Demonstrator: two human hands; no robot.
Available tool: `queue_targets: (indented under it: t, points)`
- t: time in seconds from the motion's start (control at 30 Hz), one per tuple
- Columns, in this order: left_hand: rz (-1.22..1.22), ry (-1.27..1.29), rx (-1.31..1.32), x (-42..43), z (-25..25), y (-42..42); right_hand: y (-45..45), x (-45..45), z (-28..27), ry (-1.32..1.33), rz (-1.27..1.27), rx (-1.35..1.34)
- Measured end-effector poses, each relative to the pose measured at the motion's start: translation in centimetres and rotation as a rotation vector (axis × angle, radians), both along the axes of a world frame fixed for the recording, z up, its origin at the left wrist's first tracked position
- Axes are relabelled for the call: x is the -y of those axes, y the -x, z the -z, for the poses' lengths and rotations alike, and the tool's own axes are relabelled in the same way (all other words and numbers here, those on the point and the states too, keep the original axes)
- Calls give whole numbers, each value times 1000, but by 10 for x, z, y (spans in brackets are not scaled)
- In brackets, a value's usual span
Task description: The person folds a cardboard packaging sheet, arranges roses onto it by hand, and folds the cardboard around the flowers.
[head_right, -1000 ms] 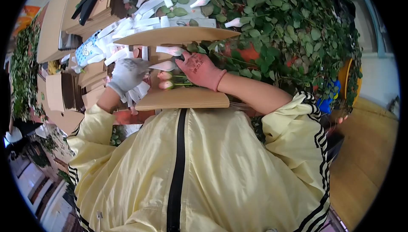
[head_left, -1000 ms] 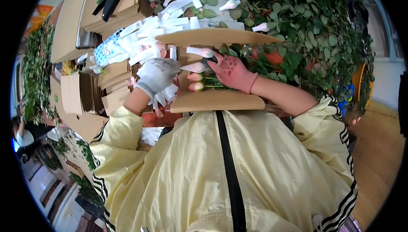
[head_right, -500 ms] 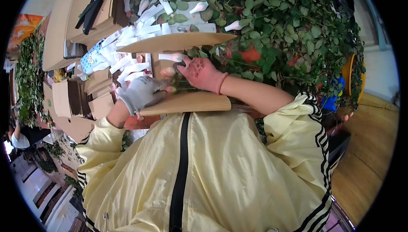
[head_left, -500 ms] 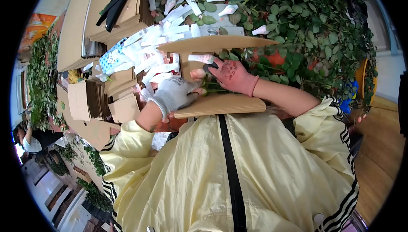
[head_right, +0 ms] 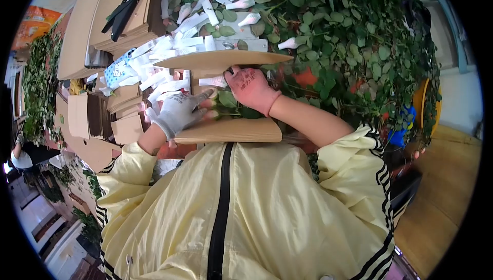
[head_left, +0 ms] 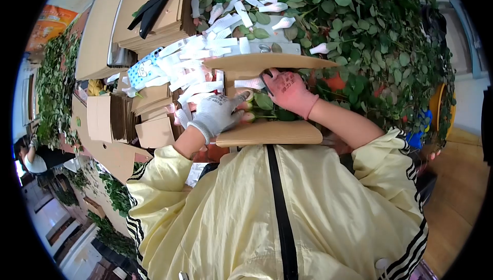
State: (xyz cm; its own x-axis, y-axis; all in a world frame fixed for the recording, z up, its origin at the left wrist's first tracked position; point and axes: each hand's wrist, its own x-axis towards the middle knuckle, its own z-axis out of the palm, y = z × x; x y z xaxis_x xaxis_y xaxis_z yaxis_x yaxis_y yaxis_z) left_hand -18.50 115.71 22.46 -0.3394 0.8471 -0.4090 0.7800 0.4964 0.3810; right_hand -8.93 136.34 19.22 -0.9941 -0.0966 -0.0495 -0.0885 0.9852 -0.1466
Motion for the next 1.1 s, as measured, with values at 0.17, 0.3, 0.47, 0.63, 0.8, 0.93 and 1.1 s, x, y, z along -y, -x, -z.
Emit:
queue_targets:
  t: [0.17, 0.3, 0.47, 0.63, 0.8, 0.93, 1.1]
  points:
    - [-24, 174, 131, -1, -8, -2, 11, 0, -13, -61, -51, 76]
    - [-2, 200, 139, 2, 4, -2, 15, 13, -6, 29, -68, 29]
    - [-9, 116, 103, 2, 2, -2, 7, 14, 3, 16, -77, 97]
    - [-91, -116, -14, 7, 7, 11, 12, 15, 4, -22, -82, 164]
    - [-74, -83, -272, 4, 37, 28, 11, 11, 13, 36, -110, 132]
    - [-56, -97, -322, 10, 33, 33, 9, 10, 11, 108, -58, 160]
    - [-273, 21, -439, 41, 16, 62, 10, 9, 13, 174, -25, 152]
